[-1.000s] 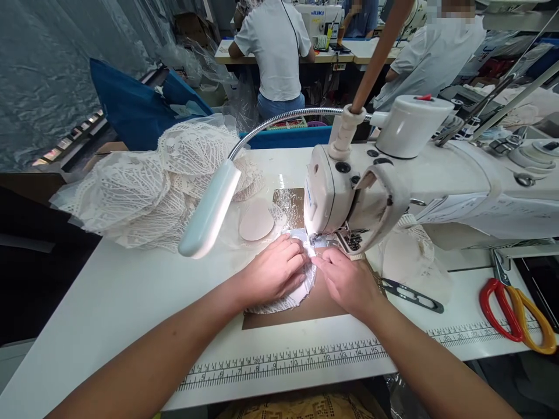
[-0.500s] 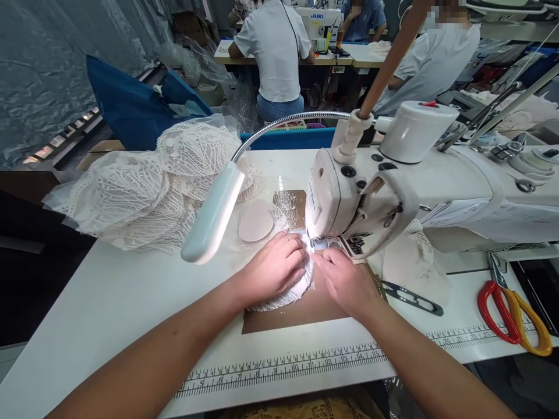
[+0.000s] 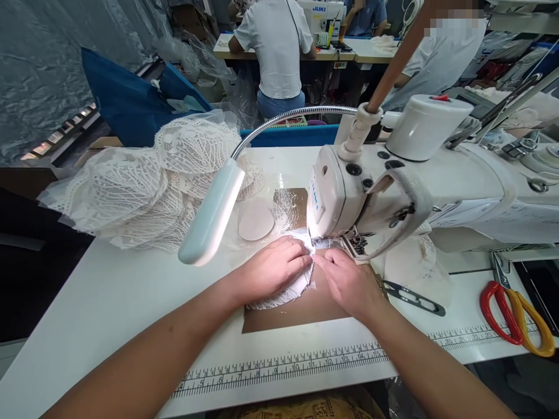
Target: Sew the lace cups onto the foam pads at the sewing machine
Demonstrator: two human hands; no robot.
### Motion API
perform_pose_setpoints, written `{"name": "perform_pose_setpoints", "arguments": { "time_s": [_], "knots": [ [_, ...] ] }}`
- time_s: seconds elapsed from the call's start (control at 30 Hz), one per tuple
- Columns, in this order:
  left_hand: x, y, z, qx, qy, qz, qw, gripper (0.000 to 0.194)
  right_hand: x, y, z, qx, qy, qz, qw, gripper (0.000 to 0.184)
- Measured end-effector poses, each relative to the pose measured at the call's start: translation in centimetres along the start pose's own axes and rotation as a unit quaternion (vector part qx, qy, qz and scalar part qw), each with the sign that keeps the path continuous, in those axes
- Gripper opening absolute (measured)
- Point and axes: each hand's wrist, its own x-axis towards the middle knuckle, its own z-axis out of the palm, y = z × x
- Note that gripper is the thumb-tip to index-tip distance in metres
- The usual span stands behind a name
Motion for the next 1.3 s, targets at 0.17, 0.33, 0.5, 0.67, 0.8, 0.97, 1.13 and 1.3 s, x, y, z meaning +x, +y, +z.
{"name": "perform_pose_setpoints", "arguments": {
  "time_s": [0.17, 0.33, 0.5, 0.67, 0.8, 0.97, 1.13, 1.3],
  "knots": [
    [0.1, 0.2, 0.1, -0.034, -0.003, -0.042, 0.999, 0.031, 0.2, -0.3, 0.2, -0.043, 0.004, 0.006, 0.999, 0.043],
    [0.7, 1.0, 0.1, -0.066, 0.011, -0.115, 0.991, 0.037, 0.3, -0.4, 0.4, -0.068, 0.013, 0.013, 0.998, 0.042],
    [0.8, 1.0, 0.2, -0.016, 0.022, -0.091, 0.995, 0.038, 0.4, -0.3, 0.4, -0.071, 0.002, 0.007, 0.997, 0.039],
    [0.3, 0.0, 0.6, 0.085, 0.027, 0.033, 0.995, 0.032, 0.3, -0.2, 0.5, -0.058, -0.005, 0.014, 0.998, 0.039],
    [0.1, -0.5, 0.5, 0.104, 0.012, 0.041, 0.994, 0.034, 0.1, 0.0, 0.4, -0.012, -0.015, 0.020, 1.000, 0.041],
    [0.3, -0.8, 0.1, 0.098, -0.003, 0.046, 0.994, 0.038, -0.2, 0.3, 0.2, 0.033, -0.037, 0.034, 0.998, 0.044],
    [0.3, -1.0, 0.1, 0.104, 0.009, 0.030, 0.994, 0.037, -0.3, 0.3, 0.3, 0.048, -0.047, 0.037, 0.997, 0.044],
    [0.3, -1.1, -0.1, 0.116, 0.019, 0.003, 0.993, 0.038, 0.2, 0.4, 0.5, 0.030, -0.035, 0.018, 0.999, 0.045]
  ]
}}
